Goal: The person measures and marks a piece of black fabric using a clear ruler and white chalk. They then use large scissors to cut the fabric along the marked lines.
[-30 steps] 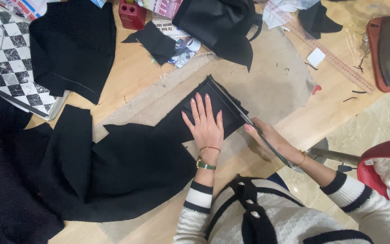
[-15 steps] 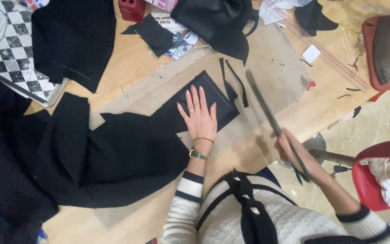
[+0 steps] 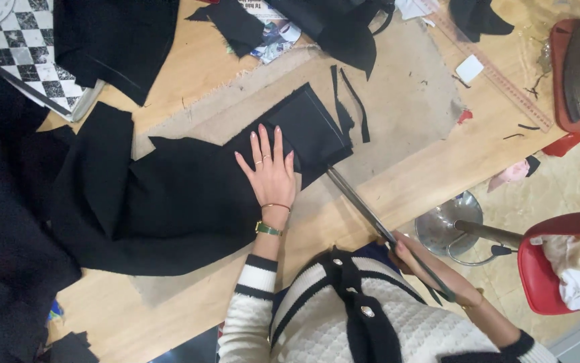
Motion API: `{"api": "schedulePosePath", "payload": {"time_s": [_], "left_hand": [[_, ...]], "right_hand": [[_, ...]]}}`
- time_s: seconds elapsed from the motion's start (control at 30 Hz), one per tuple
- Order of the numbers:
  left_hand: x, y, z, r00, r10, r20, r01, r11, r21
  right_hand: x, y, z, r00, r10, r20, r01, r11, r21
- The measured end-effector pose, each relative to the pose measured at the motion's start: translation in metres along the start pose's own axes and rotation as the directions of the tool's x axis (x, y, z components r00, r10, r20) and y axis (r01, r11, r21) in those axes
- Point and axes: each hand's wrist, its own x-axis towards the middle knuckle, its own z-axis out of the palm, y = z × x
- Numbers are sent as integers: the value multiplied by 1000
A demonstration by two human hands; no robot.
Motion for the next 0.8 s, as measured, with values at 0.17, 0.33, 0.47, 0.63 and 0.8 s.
{"api": "schedulePosePath", "payload": {"time_s": [0.17,0.33,0.47,0.63,0.8], "left_hand": [[-1,-2,-3,997,69,32,-69,998,8],[0,-1,-7,998,67,-10,-67,997,-32],[0,-1,-14,994,106,-26,-108,933,-344],[-6,3,-14,845,487,-219,-534,791,-300],[-5,7,-3,794,522,-313,-600,756,-261]], "right_hand": [[20,-10,15,963,-85,-255,-142,644,-752],[-13,-10,22,926,29,-375,-261,767,-586],[-20,3,9,920,32,-391,-208,886,-415],[-12,-1,11,910,51,-412,-215,907,-362],[-12,0,9,931,17,-364,-203,855,-478]]}}
